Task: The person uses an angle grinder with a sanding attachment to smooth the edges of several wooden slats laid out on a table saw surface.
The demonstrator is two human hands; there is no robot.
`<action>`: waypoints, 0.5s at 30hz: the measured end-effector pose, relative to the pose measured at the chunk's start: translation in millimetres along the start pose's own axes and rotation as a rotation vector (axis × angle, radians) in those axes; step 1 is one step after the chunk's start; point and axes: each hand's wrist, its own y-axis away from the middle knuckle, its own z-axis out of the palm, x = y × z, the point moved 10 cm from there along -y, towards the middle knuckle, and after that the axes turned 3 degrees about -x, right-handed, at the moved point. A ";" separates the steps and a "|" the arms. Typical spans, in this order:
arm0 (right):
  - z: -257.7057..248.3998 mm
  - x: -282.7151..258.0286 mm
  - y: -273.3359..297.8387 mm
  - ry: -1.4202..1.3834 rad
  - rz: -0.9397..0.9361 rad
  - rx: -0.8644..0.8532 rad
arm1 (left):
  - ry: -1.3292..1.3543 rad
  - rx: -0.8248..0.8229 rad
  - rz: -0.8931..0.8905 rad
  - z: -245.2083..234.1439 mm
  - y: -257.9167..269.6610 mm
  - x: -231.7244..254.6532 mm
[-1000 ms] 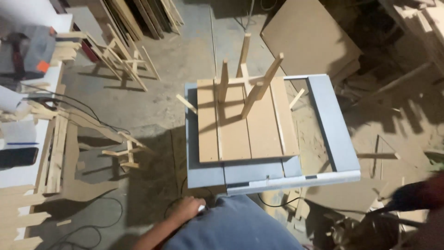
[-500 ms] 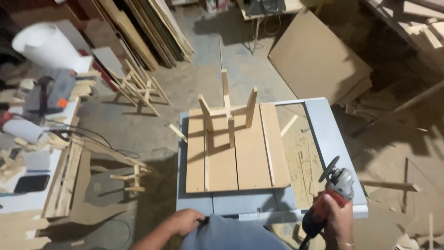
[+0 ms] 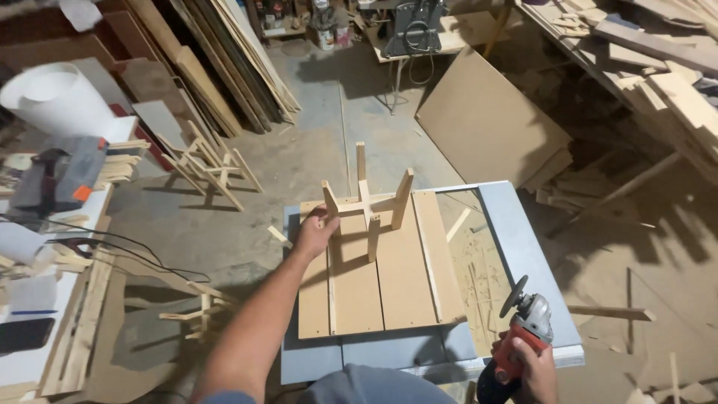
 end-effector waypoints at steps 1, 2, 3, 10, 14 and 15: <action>3.7 -5.7 6.2 -0.029 0.000 0.019 | 0.069 -0.042 -0.034 8.0 -5.9 -0.2; 1.6 -5.3 6.7 -0.022 -0.006 0.025 | 0.078 -0.049 -0.033 12.2 -15.2 -7.0; -0.9 -4.5 6.6 -0.021 -0.004 0.027 | 0.072 -0.019 0.058 13.4 -24.4 -4.4; -17.6 6.7 -5.8 0.003 -0.107 0.008 | -0.163 -0.181 0.025 4.7 49.6 124.4; 8.1 -13.8 19.2 0.088 -0.028 0.099 | -0.103 -0.345 -0.070 42.2 29.4 57.5; 25.8 -24.7 28.1 0.046 -0.039 0.034 | -0.070 -0.404 -0.131 51.3 31.7 42.7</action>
